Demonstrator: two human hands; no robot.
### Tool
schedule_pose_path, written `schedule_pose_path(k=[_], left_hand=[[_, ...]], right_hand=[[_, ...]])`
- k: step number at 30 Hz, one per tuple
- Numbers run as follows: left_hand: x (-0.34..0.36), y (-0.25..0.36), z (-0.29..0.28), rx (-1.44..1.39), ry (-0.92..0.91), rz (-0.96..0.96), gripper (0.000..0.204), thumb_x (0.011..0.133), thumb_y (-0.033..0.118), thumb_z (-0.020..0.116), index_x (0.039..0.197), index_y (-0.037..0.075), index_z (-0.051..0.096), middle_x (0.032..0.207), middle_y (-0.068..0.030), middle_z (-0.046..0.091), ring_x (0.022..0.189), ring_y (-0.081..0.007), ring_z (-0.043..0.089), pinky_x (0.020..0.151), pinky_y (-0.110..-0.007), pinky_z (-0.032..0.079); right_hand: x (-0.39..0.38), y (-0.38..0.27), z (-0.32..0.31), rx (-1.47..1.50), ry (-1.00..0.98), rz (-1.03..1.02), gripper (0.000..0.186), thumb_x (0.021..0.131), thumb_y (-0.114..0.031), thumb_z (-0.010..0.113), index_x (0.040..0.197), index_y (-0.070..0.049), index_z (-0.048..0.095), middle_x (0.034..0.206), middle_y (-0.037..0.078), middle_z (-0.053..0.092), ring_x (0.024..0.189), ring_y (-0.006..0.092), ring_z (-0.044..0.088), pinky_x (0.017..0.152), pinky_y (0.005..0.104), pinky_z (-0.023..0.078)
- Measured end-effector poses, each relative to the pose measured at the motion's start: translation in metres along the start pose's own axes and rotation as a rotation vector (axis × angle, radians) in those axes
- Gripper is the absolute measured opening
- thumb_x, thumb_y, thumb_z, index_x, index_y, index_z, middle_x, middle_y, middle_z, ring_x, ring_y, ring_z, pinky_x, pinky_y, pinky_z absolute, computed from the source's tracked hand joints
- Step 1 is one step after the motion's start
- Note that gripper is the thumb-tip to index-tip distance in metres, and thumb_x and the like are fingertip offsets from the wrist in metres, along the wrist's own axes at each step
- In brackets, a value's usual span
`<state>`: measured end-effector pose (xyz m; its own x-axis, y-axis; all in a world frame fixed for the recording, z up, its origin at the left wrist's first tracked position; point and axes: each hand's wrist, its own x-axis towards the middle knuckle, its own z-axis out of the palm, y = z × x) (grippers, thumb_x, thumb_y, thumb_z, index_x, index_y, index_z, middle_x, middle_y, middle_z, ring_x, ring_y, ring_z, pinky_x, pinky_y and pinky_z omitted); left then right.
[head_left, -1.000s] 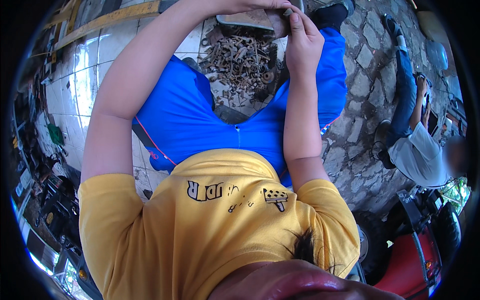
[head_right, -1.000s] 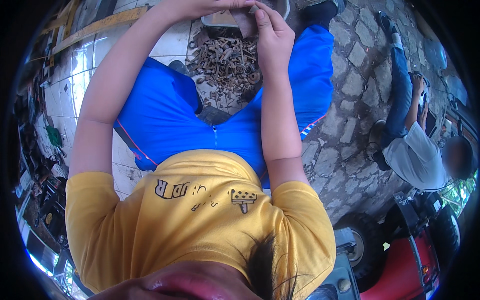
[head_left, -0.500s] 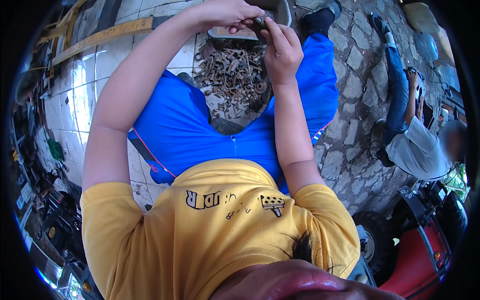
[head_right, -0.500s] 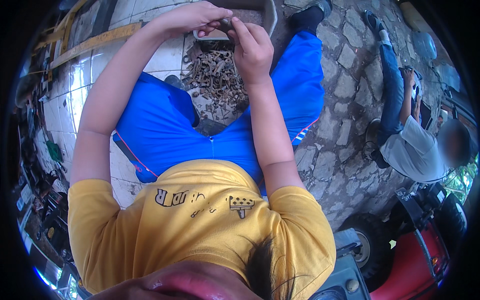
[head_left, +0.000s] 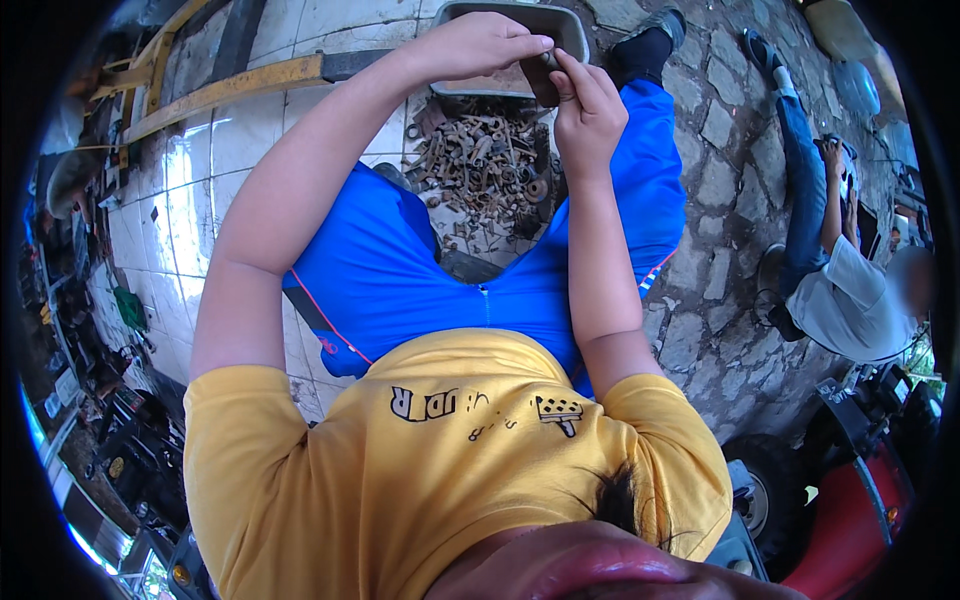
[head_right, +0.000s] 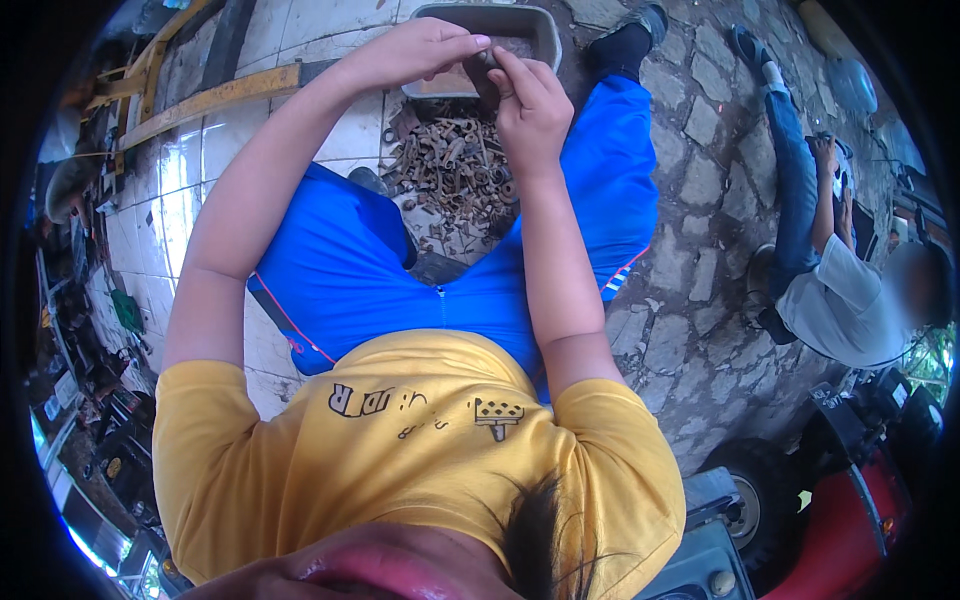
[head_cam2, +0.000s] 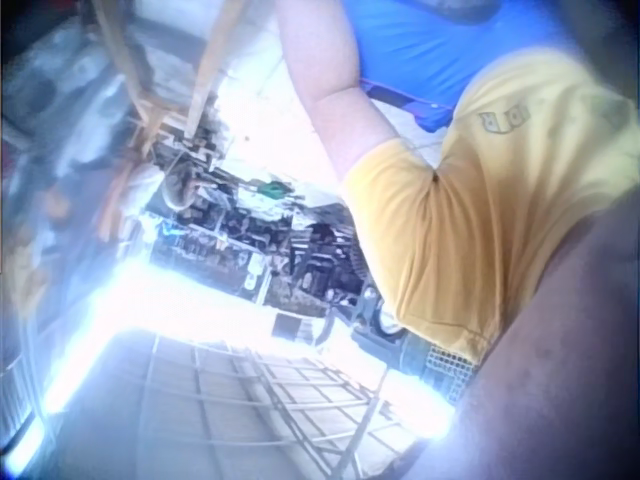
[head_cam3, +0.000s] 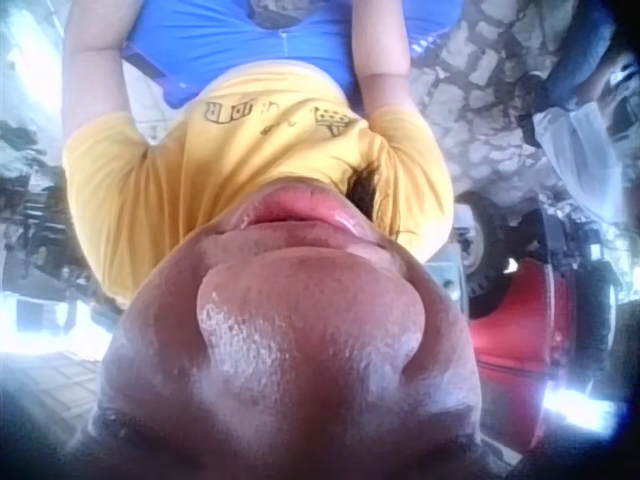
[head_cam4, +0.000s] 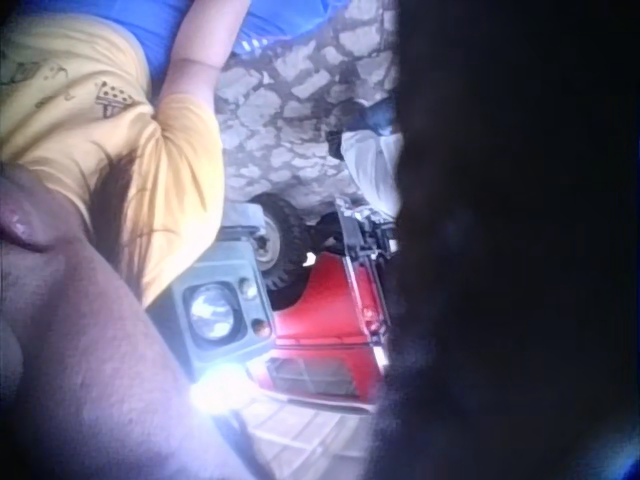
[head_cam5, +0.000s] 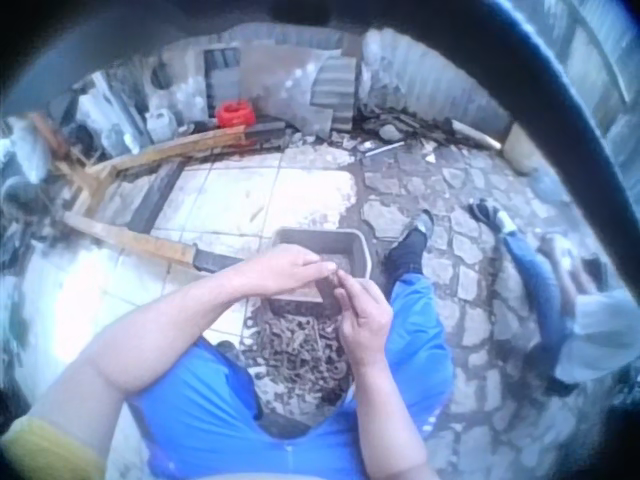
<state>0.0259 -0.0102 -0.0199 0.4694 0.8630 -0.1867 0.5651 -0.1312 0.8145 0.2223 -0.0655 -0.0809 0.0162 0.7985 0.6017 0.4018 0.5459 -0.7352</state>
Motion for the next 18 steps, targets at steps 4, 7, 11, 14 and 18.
schedule_pose_path(k=[4,7,11,14,18], left_hand=[[0.000,0.003,-0.005,0.279,0.076,0.265,0.048,0.104,0.049,0.061,0.087,0.005,0.062,0.076,-0.0084,0.059,0.074,-0.0253,0.060,0.068,-0.040,0.047],[0.000,0.006,-0.019,0.599,0.095,0.517,0.035,0.099,0.041,0.067,0.093,0.007,0.065,0.088,-0.0119,0.064,0.090,-0.0342,0.063,0.078,-0.045,0.048],[-0.008,0.018,-0.032,0.611,0.005,0.499,0.031,0.099,0.037,0.067,0.095,0.006,0.068,0.088,-0.0132,0.066,0.089,-0.0352,0.064,0.080,-0.046,0.049],[-0.014,0.001,-0.033,0.543,0.059,0.395,0.033,0.104,0.035,0.060,0.095,0.004,0.066,0.081,-0.0111,0.065,0.080,-0.0269,0.064,0.077,-0.040,0.049],[-0.012,0.011,-0.037,0.139,-0.060,0.069,0.042,0.108,0.039,0.055,0.091,0.002,0.064,0.073,-0.0056,0.058,0.072,-0.0157,0.056,0.070,-0.033,0.047]], right_hand=[[-0.001,-0.001,0.000,0.173,-0.031,0.156,0.022,0.098,-0.007,0.073,0.119,-0.001,0.077,0.105,0.013,0.078,0.091,0.0228,0.074,0.083,0.0340,0.058],[-0.009,0.008,0.003,0.783,-0.170,0.630,0.027,0.103,-0.011,0.069,0.125,0.003,0.073,0.114,0.013,0.077,0.101,0.0213,0.074,0.091,0.0342,0.059],[-0.008,0.011,-0.003,1.137,-0.324,0.926,0.033,0.106,-0.016,0.066,0.131,0.005,0.069,0.120,0.014,0.075,0.108,0.0213,0.073,0.096,0.0333,0.060],[-0.007,-0.003,0.010,0.449,-0.175,0.365,0.026,0.099,-0.012,0.073,0.122,0.000,0.075,0.103,0.012,0.077,0.091,0.0228,0.073,0.080,0.0342,0.058],[0.001,-0.014,0.004,0.069,0.017,-0.107,0.026,0.091,-0.005,0.078,0.117,-0.002,0.076,0.094,0.015,0.073,0.081,0.0312,0.071,0.071,0.0389,0.057]])
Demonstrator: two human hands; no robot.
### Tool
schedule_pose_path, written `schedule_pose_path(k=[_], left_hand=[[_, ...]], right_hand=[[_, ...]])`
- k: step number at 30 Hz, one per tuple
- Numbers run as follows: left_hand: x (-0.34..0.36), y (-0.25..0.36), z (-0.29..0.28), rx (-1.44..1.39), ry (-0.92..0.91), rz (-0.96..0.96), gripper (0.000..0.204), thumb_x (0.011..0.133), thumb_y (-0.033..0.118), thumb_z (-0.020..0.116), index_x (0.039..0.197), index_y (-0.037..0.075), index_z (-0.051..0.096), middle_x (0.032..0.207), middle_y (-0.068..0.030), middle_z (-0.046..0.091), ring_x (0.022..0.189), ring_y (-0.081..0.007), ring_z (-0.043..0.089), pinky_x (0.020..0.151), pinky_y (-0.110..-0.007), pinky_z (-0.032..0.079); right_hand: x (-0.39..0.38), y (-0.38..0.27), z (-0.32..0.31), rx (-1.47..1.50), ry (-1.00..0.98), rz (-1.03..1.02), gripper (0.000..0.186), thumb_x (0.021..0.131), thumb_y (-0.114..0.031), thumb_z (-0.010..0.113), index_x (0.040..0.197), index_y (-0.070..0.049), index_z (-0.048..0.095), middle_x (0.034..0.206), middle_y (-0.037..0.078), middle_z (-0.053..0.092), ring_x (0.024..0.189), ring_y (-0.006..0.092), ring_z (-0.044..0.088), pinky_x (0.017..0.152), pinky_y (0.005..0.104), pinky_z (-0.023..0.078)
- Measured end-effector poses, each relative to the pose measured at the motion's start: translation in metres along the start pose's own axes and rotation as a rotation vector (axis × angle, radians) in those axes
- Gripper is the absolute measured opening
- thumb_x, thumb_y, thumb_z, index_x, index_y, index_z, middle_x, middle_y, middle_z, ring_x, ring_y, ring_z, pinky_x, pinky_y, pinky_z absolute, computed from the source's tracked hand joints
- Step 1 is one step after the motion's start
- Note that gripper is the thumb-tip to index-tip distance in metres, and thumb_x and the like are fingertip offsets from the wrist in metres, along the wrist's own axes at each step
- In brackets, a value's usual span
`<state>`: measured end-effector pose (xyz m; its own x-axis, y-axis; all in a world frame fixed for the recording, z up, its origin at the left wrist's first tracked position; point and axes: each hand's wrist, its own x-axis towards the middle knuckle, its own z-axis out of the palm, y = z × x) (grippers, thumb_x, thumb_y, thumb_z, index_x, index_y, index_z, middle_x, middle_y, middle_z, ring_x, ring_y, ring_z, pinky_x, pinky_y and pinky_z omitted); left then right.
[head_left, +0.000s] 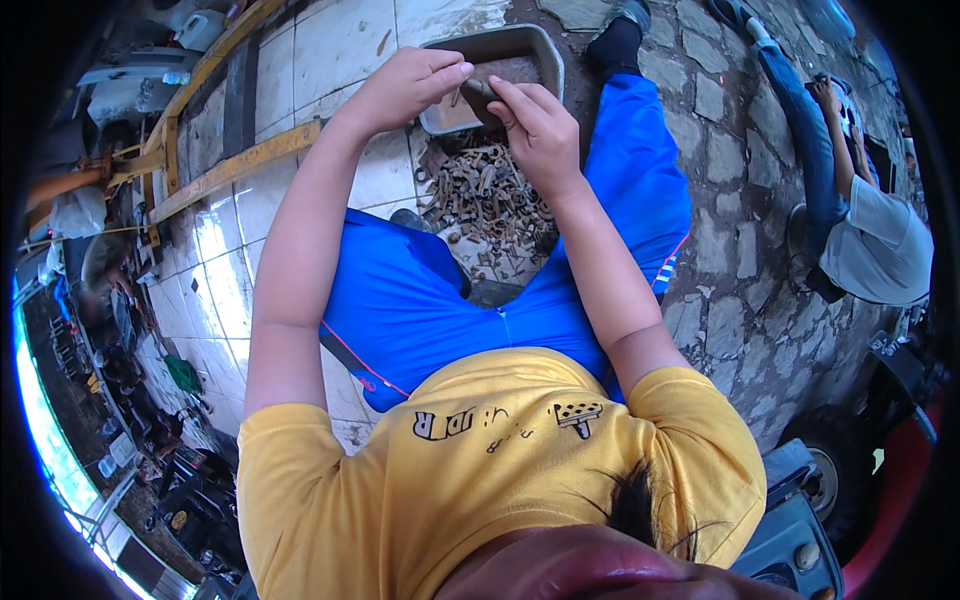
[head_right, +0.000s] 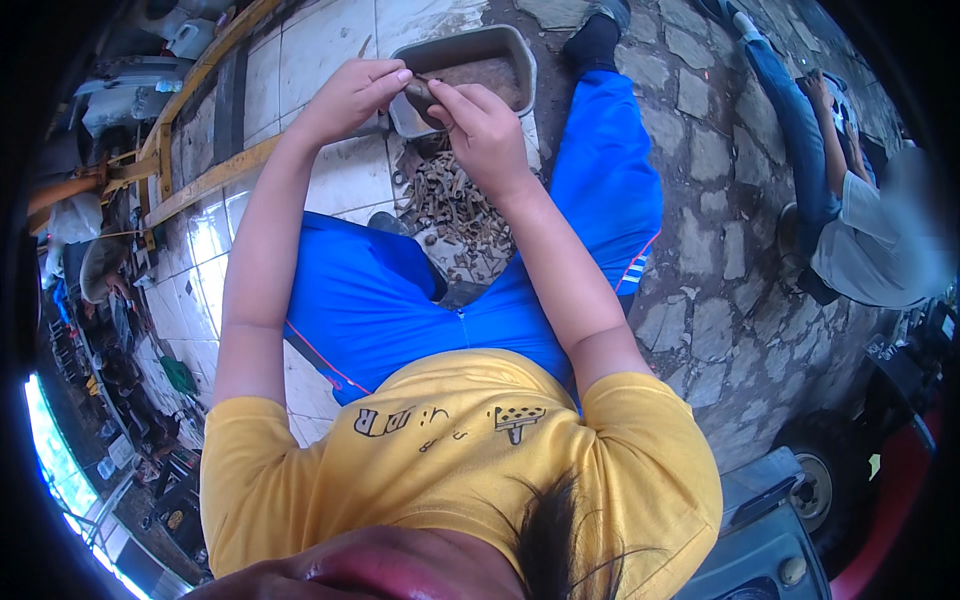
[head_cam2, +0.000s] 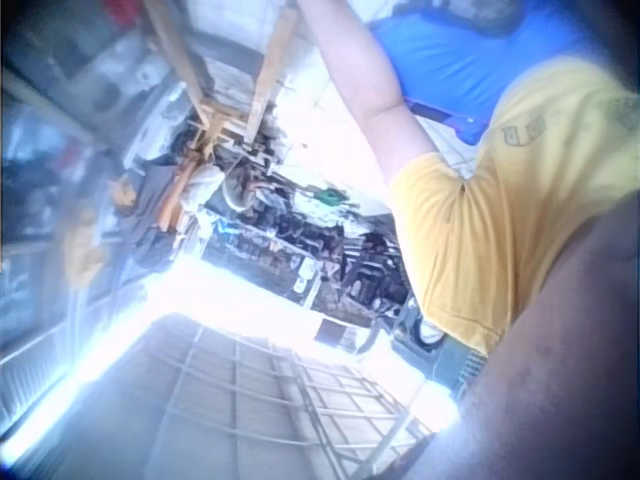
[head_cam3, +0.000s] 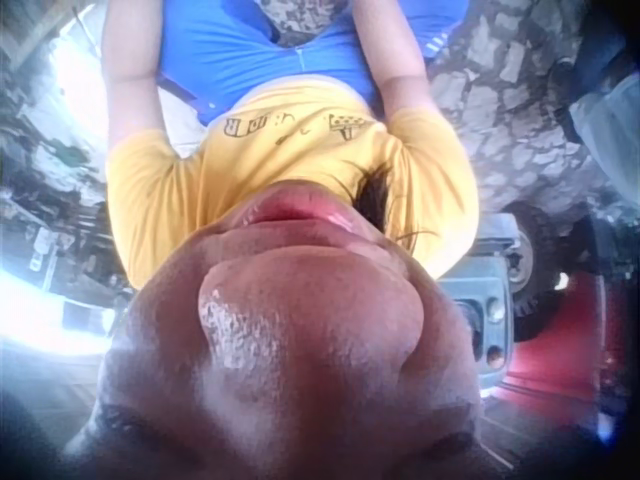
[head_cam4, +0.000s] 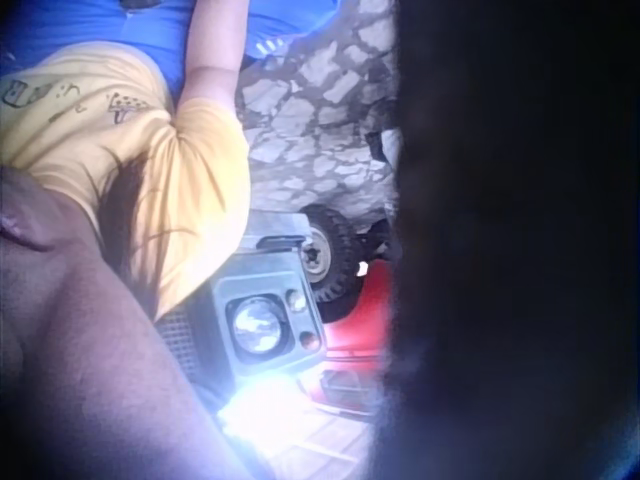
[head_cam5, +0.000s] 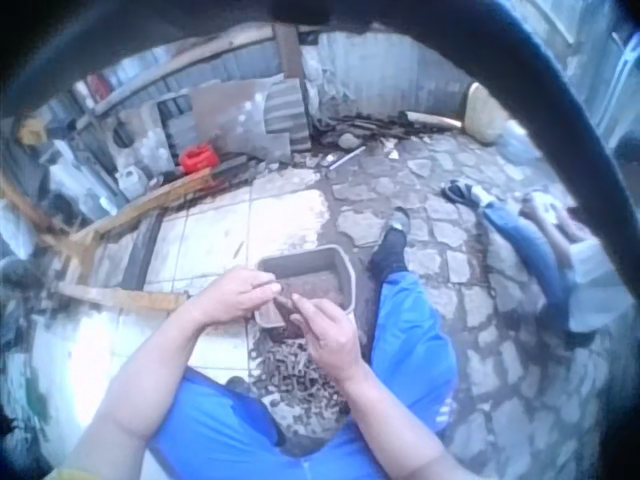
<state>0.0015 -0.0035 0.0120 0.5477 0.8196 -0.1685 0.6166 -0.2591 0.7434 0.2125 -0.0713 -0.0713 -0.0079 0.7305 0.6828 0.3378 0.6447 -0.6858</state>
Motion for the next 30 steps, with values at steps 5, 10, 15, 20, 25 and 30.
schedule_pose_path(k=[5,10,15,20,25,30], left_hand=[[0.000,-0.010,0.003,-0.065,0.048,-0.015,0.048,0.109,0.042,0.053,0.084,0.002,0.063,0.070,-0.0017,0.057,0.069,-0.0121,0.054,0.067,-0.033,0.045],[-0.007,-0.027,-0.036,-0.293,0.488,0.075,0.048,0.110,0.044,0.051,0.083,0.005,0.059,0.073,0.0001,0.055,0.071,-0.0119,0.053,0.070,-0.032,0.044],[-0.009,-0.022,-0.022,-0.108,0.332,0.091,0.047,0.111,0.043,0.050,0.083,0.005,0.055,0.073,-0.0008,0.053,0.071,-0.0119,0.051,0.068,-0.031,0.043],[0.000,-0.012,0.001,0.020,0.139,0.075,0.044,0.109,0.040,0.053,0.086,0.002,0.055,0.070,-0.0062,0.051,0.068,-0.0163,0.050,0.066,-0.034,0.044],[0.009,-0.010,0.012,0.194,0.120,0.088,0.041,0.106,0.037,0.055,0.090,-0.001,0.057,0.071,-0.0152,0.052,0.068,-0.0258,0.052,0.067,-0.040,0.045],[0.008,-0.002,0.012,0.395,0.271,0.101,0.035,0.102,0.034,0.059,0.091,0.001,0.063,0.078,-0.0195,0.062,0.074,-0.0378,0.061,0.068,-0.046,0.047]], right_hand=[[0.001,-0.004,-0.002,0.037,0.046,0.041,0.024,0.092,-0.005,0.078,0.116,-0.002,0.076,0.095,0.015,0.074,0.083,0.0307,0.072,0.072,0.0387,0.058],[0.000,0.009,-0.013,0.092,0.076,0.223,0.025,0.094,-0.006,0.076,0.118,-0.002,0.076,0.099,0.015,0.076,0.084,0.0269,0.074,0.073,0.0352,0.057],[-0.011,0.021,0.003,0.629,0.157,0.741,0.025,0.104,-0.020,0.068,0.121,-0.002,0.075,0.109,0.010,0.077,0.095,0.0193,0.073,0.082,0.0309,0.056],[-0.008,0.018,-0.003,1.137,0.055,1.078,0.044,0.113,-0.038,0.053,0.135,-0.002,0.065,0.124,0.007,0.073,0.107,0.0178,0.071,0.091,0.0337,0.057],[-0.003,0.012,-0.007,1.182,-0.115,1.046,0.046,0.114,-0.038,0.051,0.137,-0.001,0.062,0.128,0.008,0.071,0.112,0.0190,0.071,0.095,0.0360,0.059],[0.002,0.003,-0.012,1.328,-0.016,1.114,0.042,0.115,-0.029,0.045,0.141,0.002,0.057,0.137,0.013,0.066,0.120,0.0239,0.069,0.102,0.0399,0.060]])
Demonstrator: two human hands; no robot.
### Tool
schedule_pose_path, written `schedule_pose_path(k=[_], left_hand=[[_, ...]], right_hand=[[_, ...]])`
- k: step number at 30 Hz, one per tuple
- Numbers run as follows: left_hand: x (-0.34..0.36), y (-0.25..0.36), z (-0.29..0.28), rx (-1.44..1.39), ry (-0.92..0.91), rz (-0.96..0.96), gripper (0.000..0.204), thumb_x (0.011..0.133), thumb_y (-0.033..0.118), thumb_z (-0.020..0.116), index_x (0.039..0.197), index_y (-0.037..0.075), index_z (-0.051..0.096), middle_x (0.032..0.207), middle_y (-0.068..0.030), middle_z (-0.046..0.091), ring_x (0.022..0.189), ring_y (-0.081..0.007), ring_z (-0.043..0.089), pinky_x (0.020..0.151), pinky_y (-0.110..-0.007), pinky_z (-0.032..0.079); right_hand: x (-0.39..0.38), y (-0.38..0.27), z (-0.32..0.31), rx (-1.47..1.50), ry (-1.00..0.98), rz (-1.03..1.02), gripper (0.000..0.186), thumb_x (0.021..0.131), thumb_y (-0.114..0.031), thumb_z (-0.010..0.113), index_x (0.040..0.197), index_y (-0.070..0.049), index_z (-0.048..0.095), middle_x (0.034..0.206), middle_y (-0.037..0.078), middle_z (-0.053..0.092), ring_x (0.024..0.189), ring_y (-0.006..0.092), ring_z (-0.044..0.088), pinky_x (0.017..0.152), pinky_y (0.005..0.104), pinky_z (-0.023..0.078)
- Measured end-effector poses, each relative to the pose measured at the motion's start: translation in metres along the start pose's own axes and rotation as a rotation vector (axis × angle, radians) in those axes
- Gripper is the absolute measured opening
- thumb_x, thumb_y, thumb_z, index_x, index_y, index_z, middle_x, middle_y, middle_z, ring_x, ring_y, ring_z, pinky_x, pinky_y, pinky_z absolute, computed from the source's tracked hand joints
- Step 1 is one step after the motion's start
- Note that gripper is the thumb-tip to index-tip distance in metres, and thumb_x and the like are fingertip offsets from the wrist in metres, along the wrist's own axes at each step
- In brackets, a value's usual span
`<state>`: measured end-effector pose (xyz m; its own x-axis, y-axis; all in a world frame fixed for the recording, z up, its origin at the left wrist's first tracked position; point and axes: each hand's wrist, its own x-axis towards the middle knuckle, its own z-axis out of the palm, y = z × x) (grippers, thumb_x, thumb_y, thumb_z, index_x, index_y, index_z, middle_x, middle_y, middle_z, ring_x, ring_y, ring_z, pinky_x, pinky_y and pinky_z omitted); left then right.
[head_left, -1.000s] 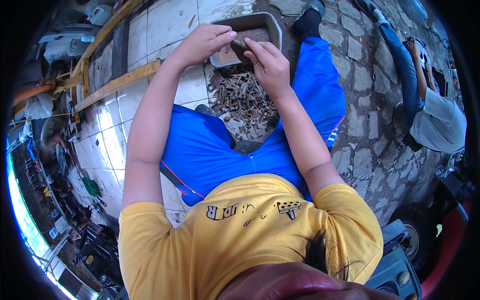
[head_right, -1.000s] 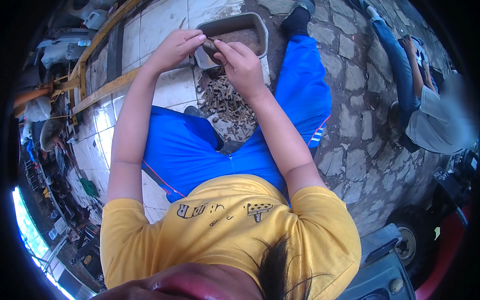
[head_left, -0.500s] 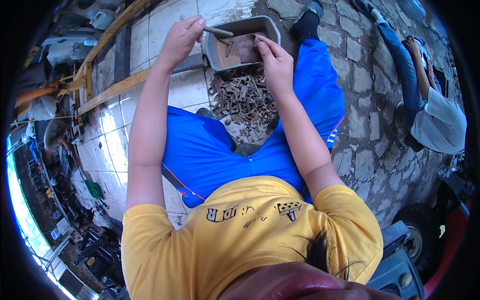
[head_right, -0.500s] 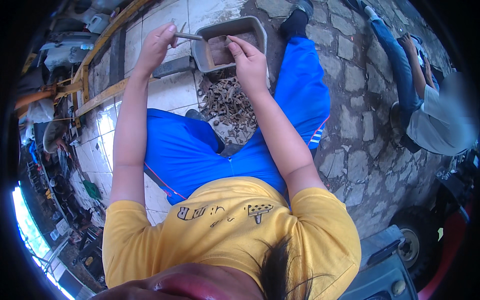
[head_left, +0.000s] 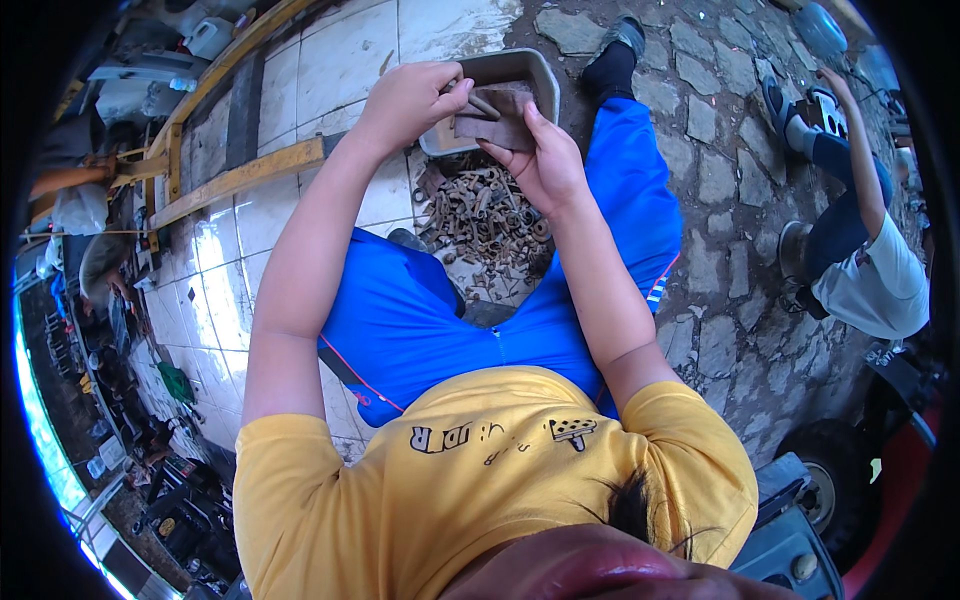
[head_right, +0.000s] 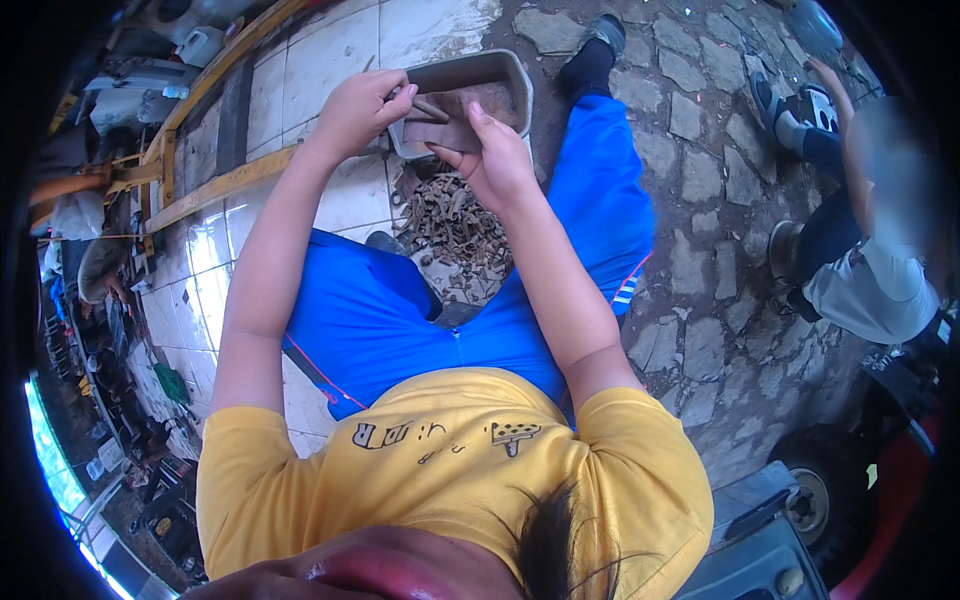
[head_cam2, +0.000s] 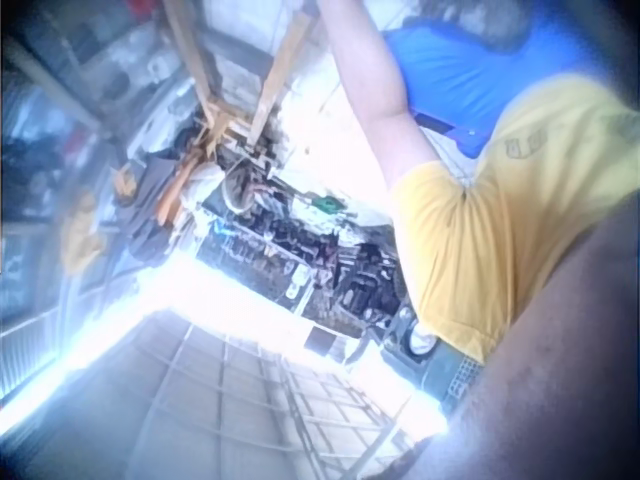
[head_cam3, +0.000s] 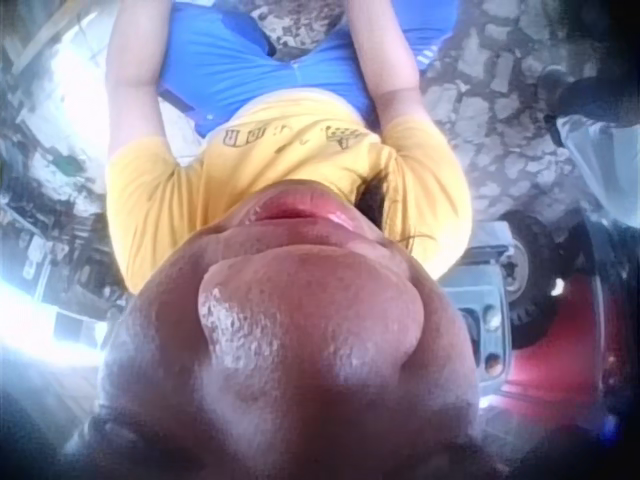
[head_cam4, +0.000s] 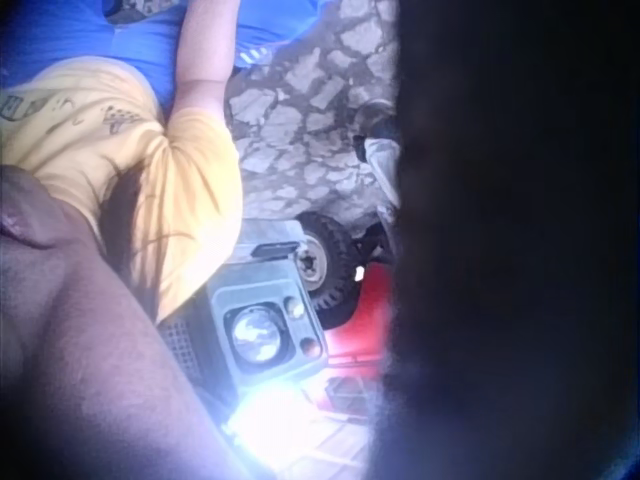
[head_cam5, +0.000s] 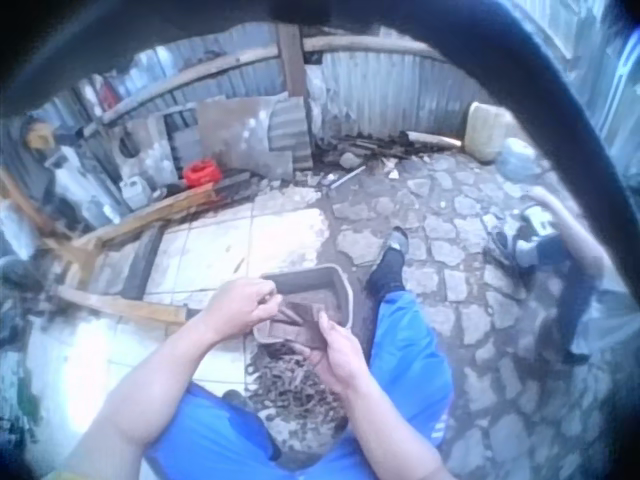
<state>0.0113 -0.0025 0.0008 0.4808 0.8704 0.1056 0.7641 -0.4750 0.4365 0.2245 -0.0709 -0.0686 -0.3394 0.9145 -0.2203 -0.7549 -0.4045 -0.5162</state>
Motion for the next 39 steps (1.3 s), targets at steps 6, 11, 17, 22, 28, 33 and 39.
schedule_pose_path(k=[6,11,17,22,28,33,39], left_hand=[[0.000,0.013,0.000,0.111,0.005,0.095,0.035,0.100,0.035,0.061,0.087,0.003,0.064,0.080,-0.0185,0.065,0.078,-0.0408,0.064,0.068,-0.050,0.048],[0.002,0.007,0.001,0.122,0.043,0.074,0.036,0.100,0.037,0.060,0.086,0.005,0.065,0.079,-0.0171,0.066,0.078,-0.0408,0.065,0.069,-0.051,0.049],[0.000,0.012,-0.001,0.130,0.012,0.013,0.037,0.102,0.040,0.058,0.089,0.006,0.065,0.083,-0.0171,0.067,0.082,-0.0403,0.066,0.070,-0.050,0.051],[-0.002,0.009,-0.006,0.065,0.043,-0.025,0.040,0.105,0.039,0.055,0.090,0.003,0.062,0.083,-0.0208,0.063,0.081,-0.0426,0.062,0.069,-0.049,0.047],[-0.001,0.008,-0.005,0.081,0.071,0.000,0.038,0.105,0.038,0.056,0.091,0.002,0.063,0.082,-0.0219,0.062,0.080,-0.0437,0.062,0.069,-0.049,0.047],[-0.001,0.008,-0.004,0.071,0.078,0.000,0.036,0.104,0.037,0.058,0.091,0.004,0.065,0.082,-0.0198,0.064,0.080,-0.0424,0.064,0.068,-0.049,0.049],[0.001,0.010,-0.004,0.039,0.095,-0.011,0.036,0.104,0.035,0.058,0.091,0.001,0.063,0.081,-0.0219,0.062,0.077,-0.0431,0.061,0.068,-0.048,0.047]], right_hand=[[0.001,0.006,0.004,-0.054,0.025,-0.079,0.037,0.114,-0.021,0.047,0.141,0.003,0.057,0.136,0.013,0.067,0.123,0.0238,0.068,0.108,0.0398,0.057],[0.001,0.009,0.001,-0.093,0.022,-0.081,0.034,0.113,-0.017,0.049,0.138,0.002,0.059,0.132,0.012,0.069,0.119,0.0219,0.070,0.101,0.0368,0.059],[0.003,0.011,-0.005,-0.076,0.045,-0.067,0.034,0.112,-0.020,0.051,0.139,0.000,0.060,0.130,0.010,0.070,0.116,0.0204,0.071,0.098,0.0346,0.059],[-0.001,0.009,0.000,-0.094,0.026,-0.084,0.035,0.112,-0.022,0.054,0.139,-0.001,0.060,0.132,0.007,0.068,0.116,0.0181,0.068,0.098,0.0340,0.057],[-0.002,0.009,0.003,-0.137,0.039,-0.083,0.036,0.113,-0.022,0.053,0.140,0.001,0.059,0.133,0.008,0.068,0.119,0.0198,0.068,0.101,0.0344,0.056],[-0.002,0.011,0.005,-0.116,0.003,-0.121,0.037,0.113,-0.022,0.051,0.140,0.002,0.059,0.132,0.008,0.068,0.118,0.0200,0.069,0.101,0.0342,0.057],[-0.003,0.011,0.007,-0.170,0.015,-0.153,0.036,0.114,-0.021,0.049,0.139,0.002,0.060,0.132,0.010,0.069,0.118,0.0207,0.070,0.101,0.0340,0.057]])
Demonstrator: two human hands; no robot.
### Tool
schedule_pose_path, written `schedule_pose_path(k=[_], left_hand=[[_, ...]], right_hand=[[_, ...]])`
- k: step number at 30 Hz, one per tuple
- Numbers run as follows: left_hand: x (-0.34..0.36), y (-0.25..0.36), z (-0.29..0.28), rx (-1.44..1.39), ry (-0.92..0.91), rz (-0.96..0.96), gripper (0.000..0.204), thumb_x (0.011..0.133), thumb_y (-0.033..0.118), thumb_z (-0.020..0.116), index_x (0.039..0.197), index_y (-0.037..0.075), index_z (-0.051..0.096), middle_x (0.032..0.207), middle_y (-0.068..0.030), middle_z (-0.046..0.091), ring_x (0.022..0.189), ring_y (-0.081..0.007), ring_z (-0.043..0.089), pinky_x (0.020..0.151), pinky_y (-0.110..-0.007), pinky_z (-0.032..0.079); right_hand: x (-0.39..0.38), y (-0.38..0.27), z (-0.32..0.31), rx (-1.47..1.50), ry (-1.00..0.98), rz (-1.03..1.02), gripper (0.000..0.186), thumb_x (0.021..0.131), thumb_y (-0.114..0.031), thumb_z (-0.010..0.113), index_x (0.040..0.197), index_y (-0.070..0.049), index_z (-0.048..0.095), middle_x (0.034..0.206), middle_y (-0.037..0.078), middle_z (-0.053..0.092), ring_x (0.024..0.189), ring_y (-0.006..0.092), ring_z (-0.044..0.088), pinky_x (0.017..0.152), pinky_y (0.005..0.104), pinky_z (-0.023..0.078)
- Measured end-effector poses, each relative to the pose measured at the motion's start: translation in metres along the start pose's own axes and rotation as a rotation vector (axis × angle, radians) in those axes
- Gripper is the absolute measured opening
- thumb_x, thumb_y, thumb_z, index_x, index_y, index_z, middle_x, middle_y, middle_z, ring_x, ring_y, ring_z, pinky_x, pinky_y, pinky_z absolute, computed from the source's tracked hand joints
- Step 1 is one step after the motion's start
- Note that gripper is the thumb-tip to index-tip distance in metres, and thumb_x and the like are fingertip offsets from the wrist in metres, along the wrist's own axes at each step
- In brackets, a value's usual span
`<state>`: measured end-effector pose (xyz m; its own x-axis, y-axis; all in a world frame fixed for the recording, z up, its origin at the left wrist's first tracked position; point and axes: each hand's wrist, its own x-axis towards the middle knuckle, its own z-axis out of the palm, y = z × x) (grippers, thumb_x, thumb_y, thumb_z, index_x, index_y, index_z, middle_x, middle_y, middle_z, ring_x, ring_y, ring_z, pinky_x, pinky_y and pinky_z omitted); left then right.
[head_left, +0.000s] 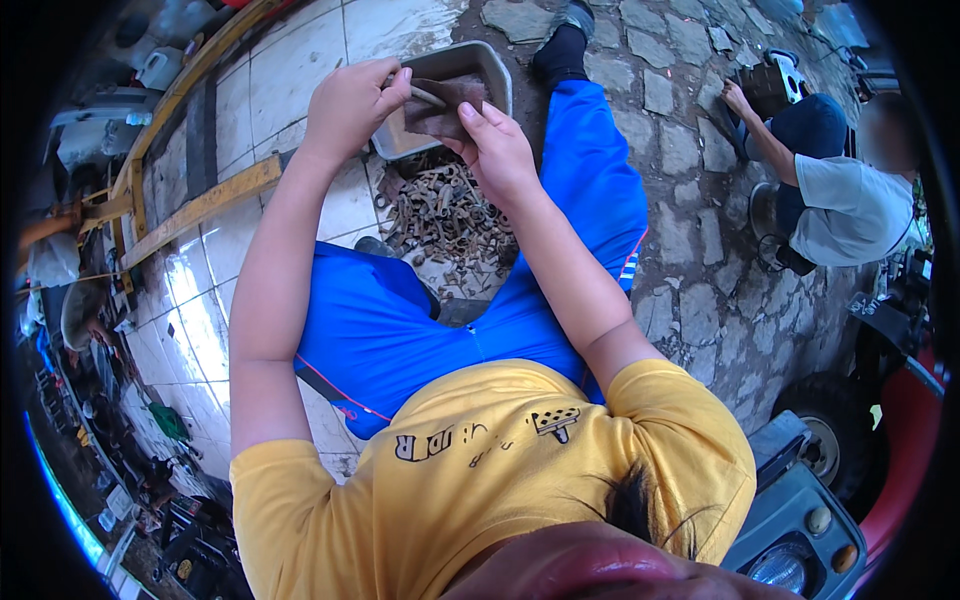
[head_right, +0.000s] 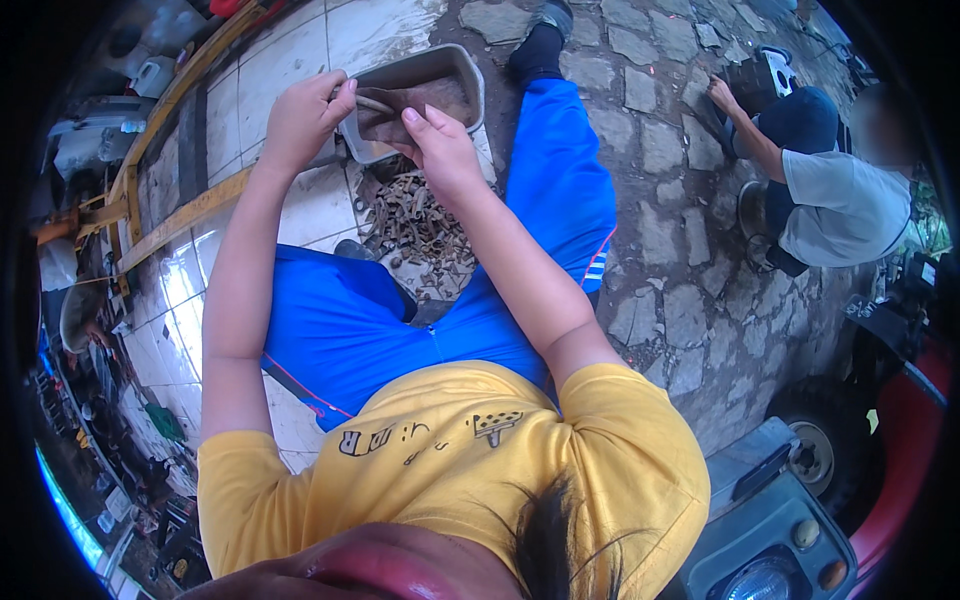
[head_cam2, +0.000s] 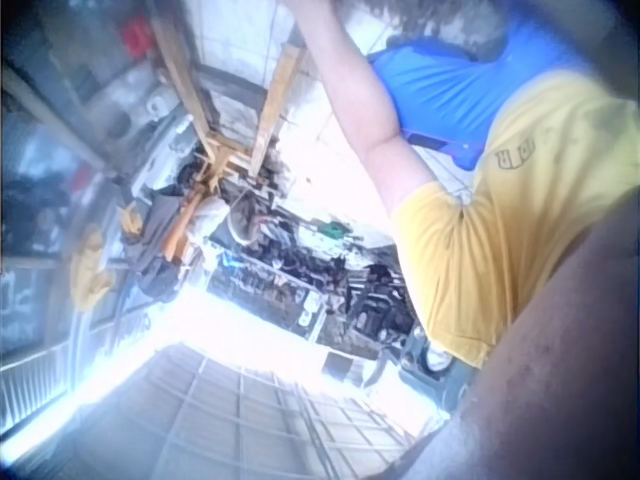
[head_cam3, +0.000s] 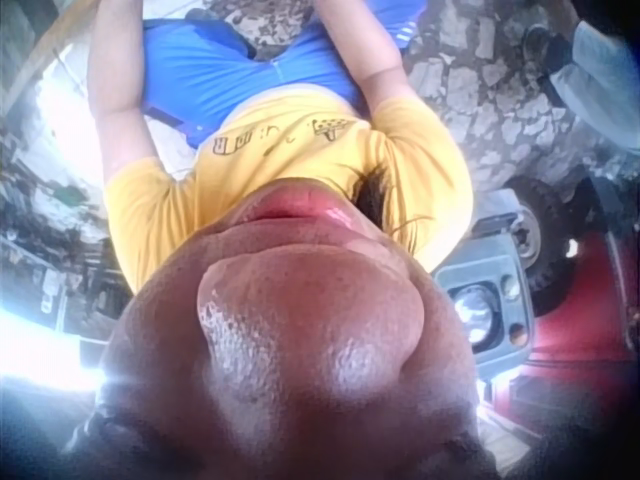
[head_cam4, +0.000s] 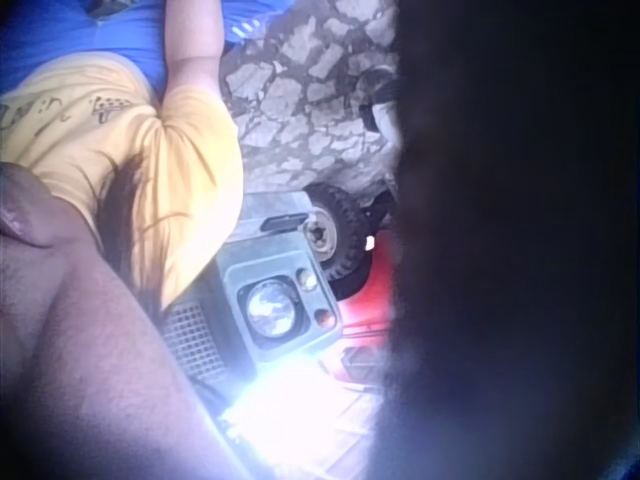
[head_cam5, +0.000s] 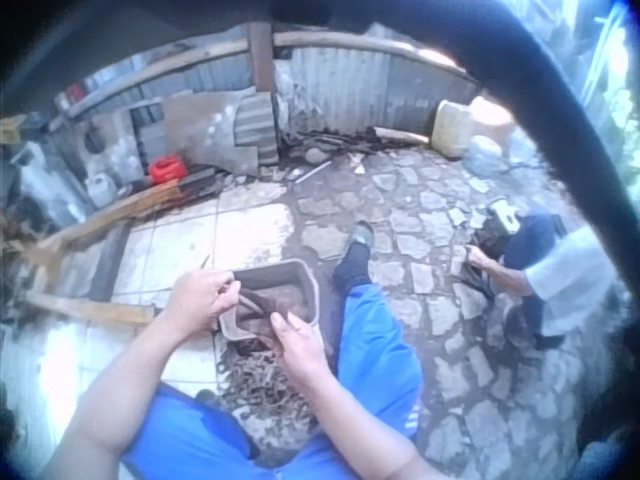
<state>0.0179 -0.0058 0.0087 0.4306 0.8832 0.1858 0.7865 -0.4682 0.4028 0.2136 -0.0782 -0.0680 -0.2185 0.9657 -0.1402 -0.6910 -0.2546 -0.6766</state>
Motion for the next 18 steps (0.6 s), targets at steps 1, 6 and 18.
schedule_pose_path(k=[1,6,18], left_hand=[[0.000,-0.003,0.000,-0.032,-0.023,0.001,0.037,0.104,0.035,0.058,0.091,0.001,0.063,0.081,-0.0218,0.062,0.077,-0.0431,0.061,0.068,-0.048,0.047],[-0.002,-0.005,0.006,-0.005,-0.110,-0.015,0.037,0.104,0.040,0.057,0.094,0.005,0.067,0.085,-0.0188,0.067,0.081,-0.0420,0.065,0.069,-0.049,0.050],[-0.002,-0.009,-0.007,-0.079,-0.141,-0.090,0.042,0.106,0.041,0.057,0.093,0.002,0.063,0.082,-0.0212,0.063,0.078,-0.0404,0.061,0.069,-0.045,0.047]], right_hand=[[-0.001,0.000,0.002,-0.001,-0.003,-0.008,0.035,0.114,-0.020,0.049,0.139,0.002,0.060,0.132,0.010,0.069,0.117,0.0209,0.070,0.101,0.0342,0.057],[0.001,0.004,0.000,0.001,-0.024,-0.010,0.036,0.114,-0.020,0.048,0.139,0.003,0.059,0.130,0.011,0.070,0.116,0.0213,0.071,0.102,0.0349,0.056],[-0.003,0.007,0.005,-0.048,-0.005,-0.022,0.037,0.114,-0.021,0.050,0.140,0.004,0.059,0.132,0.011,0.068,0.117,0.0211,0.070,0.104,0.0352,0.055]])
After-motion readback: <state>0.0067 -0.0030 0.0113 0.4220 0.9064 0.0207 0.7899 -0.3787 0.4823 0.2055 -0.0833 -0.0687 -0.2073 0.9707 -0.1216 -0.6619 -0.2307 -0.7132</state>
